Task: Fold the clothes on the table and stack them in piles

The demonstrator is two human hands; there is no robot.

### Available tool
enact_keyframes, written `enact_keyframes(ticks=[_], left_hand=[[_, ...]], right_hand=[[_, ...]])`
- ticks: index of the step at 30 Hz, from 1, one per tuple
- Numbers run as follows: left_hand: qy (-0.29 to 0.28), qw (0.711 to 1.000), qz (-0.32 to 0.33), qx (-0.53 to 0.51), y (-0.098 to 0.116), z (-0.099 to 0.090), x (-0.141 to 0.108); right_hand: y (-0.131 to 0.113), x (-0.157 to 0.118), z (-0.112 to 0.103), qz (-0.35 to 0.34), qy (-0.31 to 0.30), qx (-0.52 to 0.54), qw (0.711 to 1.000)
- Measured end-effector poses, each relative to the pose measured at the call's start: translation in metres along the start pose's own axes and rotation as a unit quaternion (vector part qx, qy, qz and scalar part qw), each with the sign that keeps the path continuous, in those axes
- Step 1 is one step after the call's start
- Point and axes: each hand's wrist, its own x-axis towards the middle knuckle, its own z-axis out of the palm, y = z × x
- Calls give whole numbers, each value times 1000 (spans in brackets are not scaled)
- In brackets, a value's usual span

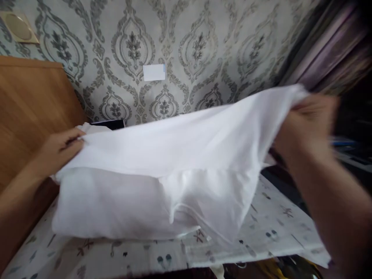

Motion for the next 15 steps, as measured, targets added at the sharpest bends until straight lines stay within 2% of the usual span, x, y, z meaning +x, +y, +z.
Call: enact_keyframes(ticks=[2,3,5,7,9,11,13,15], left_hand=[[-88,996,0,28,-10,39,3],[-119,991,-11,63,-14,60,2],[-157,977,-26,141,-24,97,-5],[-175,968,-22,181,-33,123,-14],[-181,968,-2,173,-44,136,-26],[-191,972,32,134,-55,139,-38],[-209,972,65,91,-64,137,-51],[-230,967,81,73,-71,134,-63]], right_hand=[[31,-9,33,87,-25,-57,994],[47,-17,51,145,-109,-99,978],[79,-38,85,187,-173,-117,960],[102,-63,106,199,-205,-136,949],[110,-88,110,185,-217,-156,946],[104,-111,99,128,-243,-170,946],[87,-130,82,47,-326,-162,930],[67,-146,68,-8,-458,-135,879]])
